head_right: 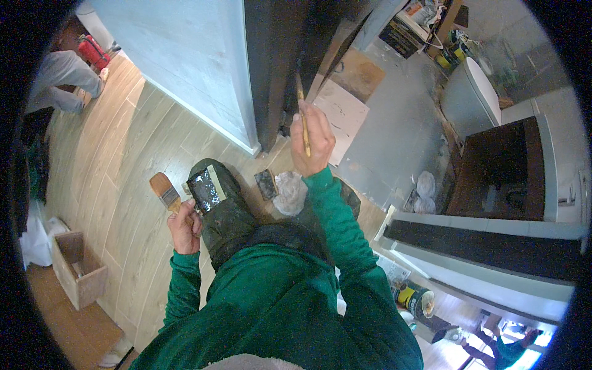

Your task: The person paints a dark vertical wooden trim using a small brush, repeatedly dipping the brush into a paint container on the floor. The person also holds a larger brush in the other hand while working.

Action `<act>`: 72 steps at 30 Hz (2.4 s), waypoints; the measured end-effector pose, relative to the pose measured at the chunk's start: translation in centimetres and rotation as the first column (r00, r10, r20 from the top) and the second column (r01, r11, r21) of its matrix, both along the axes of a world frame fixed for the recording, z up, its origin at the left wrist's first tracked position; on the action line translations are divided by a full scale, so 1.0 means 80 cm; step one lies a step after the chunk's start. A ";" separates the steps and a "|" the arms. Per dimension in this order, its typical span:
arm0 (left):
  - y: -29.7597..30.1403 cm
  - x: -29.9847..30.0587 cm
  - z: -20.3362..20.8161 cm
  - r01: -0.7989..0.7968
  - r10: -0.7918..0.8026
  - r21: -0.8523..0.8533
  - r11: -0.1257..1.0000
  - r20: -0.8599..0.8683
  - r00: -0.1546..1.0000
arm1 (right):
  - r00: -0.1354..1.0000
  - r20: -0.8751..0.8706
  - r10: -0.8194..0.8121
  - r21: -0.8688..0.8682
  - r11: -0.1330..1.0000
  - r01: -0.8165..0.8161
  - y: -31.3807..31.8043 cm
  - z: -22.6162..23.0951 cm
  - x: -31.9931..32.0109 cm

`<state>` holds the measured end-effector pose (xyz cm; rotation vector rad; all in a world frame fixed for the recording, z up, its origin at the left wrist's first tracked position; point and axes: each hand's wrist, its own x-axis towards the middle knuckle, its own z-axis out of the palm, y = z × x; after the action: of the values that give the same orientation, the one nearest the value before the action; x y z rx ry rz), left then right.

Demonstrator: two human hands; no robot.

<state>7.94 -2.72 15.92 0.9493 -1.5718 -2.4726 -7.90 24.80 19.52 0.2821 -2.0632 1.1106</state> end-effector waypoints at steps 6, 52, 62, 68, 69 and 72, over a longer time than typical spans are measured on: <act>0.014 -0.006 0.014 0.050 -0.051 -0.039 0.998 -0.023 0.998 | 0.998 0.053 0.013 0.036 0.999 -0.015 0.003 0.006 0.015; 0.168 -0.080 0.096 0.348 -0.403 -0.232 0.908 -0.266 0.875 | 0.838 0.446 0.314 -0.444 0.891 -0.098 0.093 0.110 0.198; 0.133 -0.087 0.084 0.150 -0.184 -0.138 0.979 -0.284 0.941 | 0.816 0.411 0.407 -0.547 0.826 -0.137 0.089 0.128 0.184; 0.090 -0.068 0.065 0.092 -0.131 -0.157 0.983 -0.264 0.956 | 0.994 0.098 0.046 -0.114 0.993 -0.035 0.061 0.118 0.083; 0.083 -0.062 0.060 0.092 -0.129 -0.155 0.984 -0.249 0.960 | 0.998 0.044 0.040 -0.067 0.997 -0.037 0.054 0.113 0.068; 0.065 -0.046 0.046 0.051 -0.084 -0.163 0.985 -0.200 0.976 | 0.998 -0.056 0.036 0.041 0.999 -0.033 0.039 0.100 0.037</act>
<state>4.24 2.44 19.60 0.6058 -1.7219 -2.3567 -4.96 27.92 27.54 0.3660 -2.0392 1.0711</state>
